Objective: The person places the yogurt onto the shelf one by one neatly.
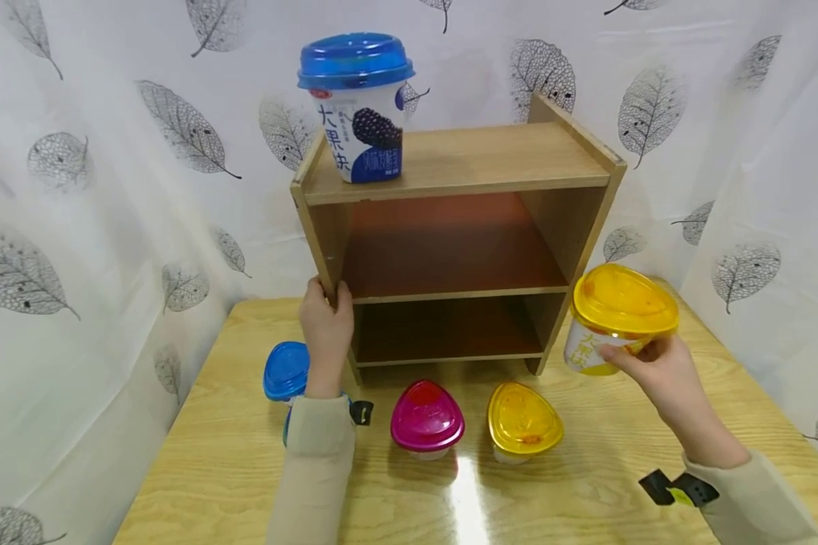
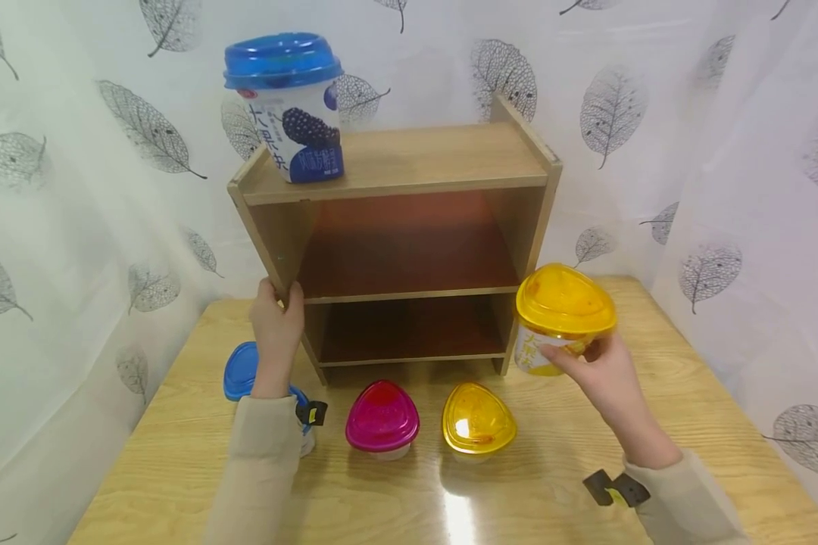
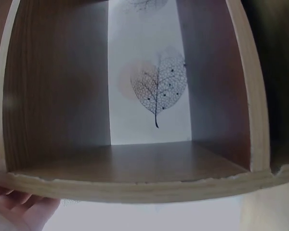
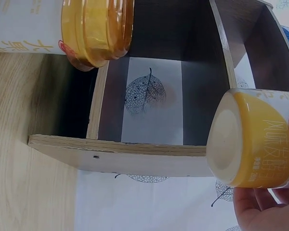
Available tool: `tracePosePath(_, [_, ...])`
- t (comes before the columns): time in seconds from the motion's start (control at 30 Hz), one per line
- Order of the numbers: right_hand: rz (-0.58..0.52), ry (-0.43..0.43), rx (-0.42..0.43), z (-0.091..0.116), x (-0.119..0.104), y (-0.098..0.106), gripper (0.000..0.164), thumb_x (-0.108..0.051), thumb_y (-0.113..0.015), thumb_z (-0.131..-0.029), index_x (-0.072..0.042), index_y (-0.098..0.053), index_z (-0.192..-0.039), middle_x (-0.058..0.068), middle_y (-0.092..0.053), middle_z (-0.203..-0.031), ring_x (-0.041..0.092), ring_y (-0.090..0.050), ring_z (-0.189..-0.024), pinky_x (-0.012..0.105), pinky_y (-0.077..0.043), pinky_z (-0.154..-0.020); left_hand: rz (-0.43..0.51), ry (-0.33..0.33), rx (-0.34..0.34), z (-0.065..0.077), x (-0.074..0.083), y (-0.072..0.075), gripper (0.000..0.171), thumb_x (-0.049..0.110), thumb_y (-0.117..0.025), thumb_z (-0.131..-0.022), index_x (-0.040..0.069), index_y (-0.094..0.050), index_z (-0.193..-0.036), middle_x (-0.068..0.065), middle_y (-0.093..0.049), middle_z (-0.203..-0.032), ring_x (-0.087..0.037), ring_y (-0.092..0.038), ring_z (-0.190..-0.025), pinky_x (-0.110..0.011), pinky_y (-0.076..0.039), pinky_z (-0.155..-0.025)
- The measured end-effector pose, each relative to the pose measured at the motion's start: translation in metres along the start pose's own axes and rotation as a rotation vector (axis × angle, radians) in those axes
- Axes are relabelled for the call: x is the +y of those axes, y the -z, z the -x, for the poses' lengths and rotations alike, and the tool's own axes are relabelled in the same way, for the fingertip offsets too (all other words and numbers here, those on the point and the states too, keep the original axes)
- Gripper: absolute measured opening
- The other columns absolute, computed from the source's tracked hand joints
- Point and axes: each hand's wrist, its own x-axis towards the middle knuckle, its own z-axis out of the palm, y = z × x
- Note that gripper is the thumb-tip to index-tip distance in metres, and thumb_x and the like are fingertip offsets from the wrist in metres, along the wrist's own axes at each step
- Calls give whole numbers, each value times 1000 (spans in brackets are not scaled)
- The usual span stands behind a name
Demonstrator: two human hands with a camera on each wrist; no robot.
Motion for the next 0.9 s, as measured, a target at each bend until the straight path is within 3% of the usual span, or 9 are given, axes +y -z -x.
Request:
tracePosePath(0.23, [-26, 19, 9, -3, -5, 0, 49, 6, -57, -81, -11, -40, -123, 0, -48, -111, 6, -50, -96, 13, -42, -74, 30, -18, 16, -6, 0, -6, 30, 11, -50, -89, -8, -49, -112, -23, -57, -107, -35, -57, -93, -46, -46, -76])
tracePosePath(0.73, [-214, 145, -47, -17, -22, 4, 53, 18, -51, -78, -5, -40, -125, 6, -49, -113, 12, -51, -99, 17, -44, -76, 68, -38, 42, -8, -4, -8, 25, 5, -53, -84, -9, -52, -106, -25, -59, -100, -36, -58, -87, -47, -46, -72])
tracePosePath(0.9, [-226, 139, -36, -19, -27, 4, 50, 17, -51, -79, -6, -42, -123, 5, -51, -111, 11, -52, -96, 16, -45, -74, 70, -27, 37, -10, -4, -6, 23, 4, -55, -83, -8, -53, -102, -24, -60, -96, -35, -58, -83, -46, -46, -68])
